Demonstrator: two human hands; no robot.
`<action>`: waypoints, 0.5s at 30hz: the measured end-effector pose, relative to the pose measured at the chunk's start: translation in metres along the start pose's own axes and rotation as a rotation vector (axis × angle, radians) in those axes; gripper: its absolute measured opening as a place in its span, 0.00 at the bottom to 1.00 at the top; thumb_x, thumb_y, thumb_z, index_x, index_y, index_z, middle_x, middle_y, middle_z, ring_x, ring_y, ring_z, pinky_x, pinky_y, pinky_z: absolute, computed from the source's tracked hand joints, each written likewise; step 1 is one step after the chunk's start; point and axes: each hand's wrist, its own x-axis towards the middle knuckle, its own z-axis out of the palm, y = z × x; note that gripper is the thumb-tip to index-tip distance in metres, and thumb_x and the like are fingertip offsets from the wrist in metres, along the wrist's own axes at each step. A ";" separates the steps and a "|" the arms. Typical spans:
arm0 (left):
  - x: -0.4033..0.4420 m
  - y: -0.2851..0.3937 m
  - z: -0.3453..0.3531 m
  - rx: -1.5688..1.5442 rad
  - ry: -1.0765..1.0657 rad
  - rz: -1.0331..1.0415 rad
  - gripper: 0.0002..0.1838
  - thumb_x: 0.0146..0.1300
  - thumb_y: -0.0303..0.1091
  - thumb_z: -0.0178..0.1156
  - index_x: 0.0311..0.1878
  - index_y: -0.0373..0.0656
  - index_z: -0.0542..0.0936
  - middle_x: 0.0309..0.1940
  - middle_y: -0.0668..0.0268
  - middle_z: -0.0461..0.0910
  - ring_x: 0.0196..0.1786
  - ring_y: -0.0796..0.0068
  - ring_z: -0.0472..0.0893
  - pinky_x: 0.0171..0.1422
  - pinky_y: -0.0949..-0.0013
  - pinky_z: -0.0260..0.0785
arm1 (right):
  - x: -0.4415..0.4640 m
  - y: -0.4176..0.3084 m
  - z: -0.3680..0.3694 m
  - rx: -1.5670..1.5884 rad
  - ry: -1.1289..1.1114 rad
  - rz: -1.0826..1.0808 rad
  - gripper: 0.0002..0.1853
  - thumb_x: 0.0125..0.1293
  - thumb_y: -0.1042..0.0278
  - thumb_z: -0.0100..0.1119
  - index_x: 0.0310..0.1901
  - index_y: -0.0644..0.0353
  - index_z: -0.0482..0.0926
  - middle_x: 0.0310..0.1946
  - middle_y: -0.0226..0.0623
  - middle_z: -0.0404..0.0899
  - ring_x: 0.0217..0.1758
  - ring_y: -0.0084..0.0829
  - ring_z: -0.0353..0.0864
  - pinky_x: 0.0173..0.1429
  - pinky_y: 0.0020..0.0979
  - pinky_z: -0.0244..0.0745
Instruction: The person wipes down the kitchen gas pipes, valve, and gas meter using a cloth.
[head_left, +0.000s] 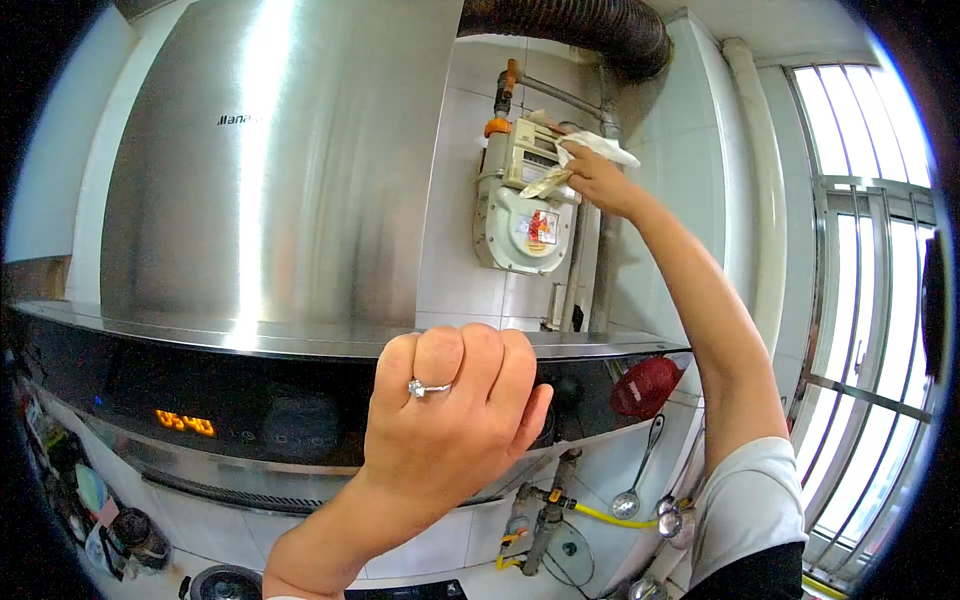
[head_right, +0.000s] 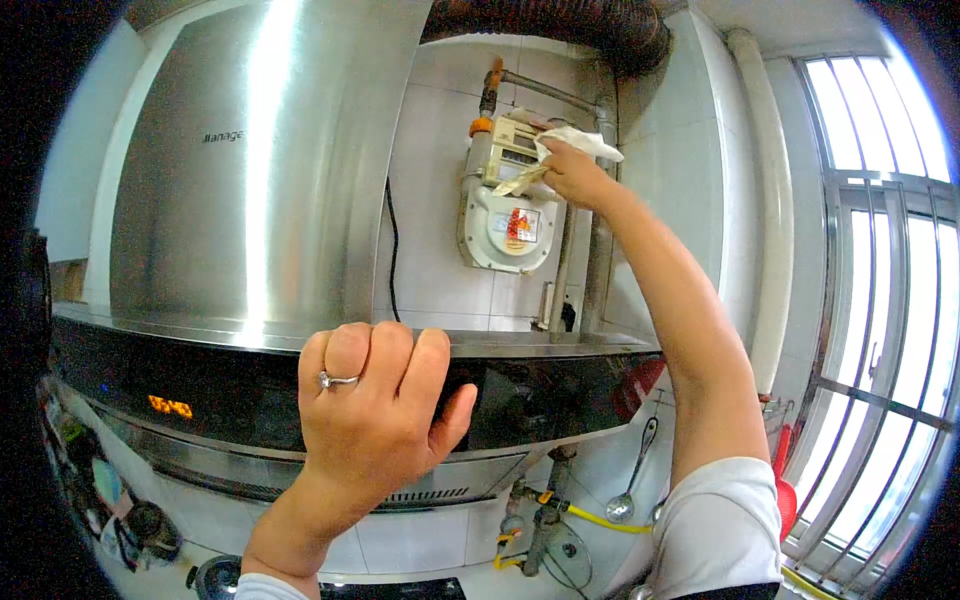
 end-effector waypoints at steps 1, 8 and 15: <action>0.000 0.000 0.000 -0.009 -0.006 0.003 0.17 0.47 0.47 0.62 0.37 0.47 0.75 0.30 0.66 0.69 0.38 0.65 0.67 0.45 0.59 0.58 | 0.006 -0.002 0.000 0.038 -0.012 -0.049 0.15 0.65 0.66 0.50 0.48 0.63 0.79 0.67 0.52 0.59 0.66 0.48 0.61 0.71 0.38 0.55; -0.002 -0.002 0.002 -0.013 0.002 0.008 0.18 0.47 0.47 0.63 0.38 0.47 0.76 0.31 0.67 0.69 0.39 0.65 0.68 0.46 0.59 0.59 | 0.033 -0.017 0.010 -0.227 -0.119 -0.109 0.18 0.65 0.58 0.48 0.46 0.63 0.81 0.68 0.51 0.57 0.65 0.53 0.62 0.69 0.43 0.55; -0.002 -0.002 0.000 -0.037 -0.012 0.007 0.19 0.47 0.47 0.63 0.40 0.47 0.76 0.32 0.67 0.70 0.40 0.65 0.68 0.47 0.59 0.59 | 0.014 -0.008 -0.004 -0.260 -0.240 0.056 0.19 0.64 0.59 0.46 0.43 0.66 0.80 0.67 0.53 0.59 0.61 0.53 0.64 0.66 0.45 0.57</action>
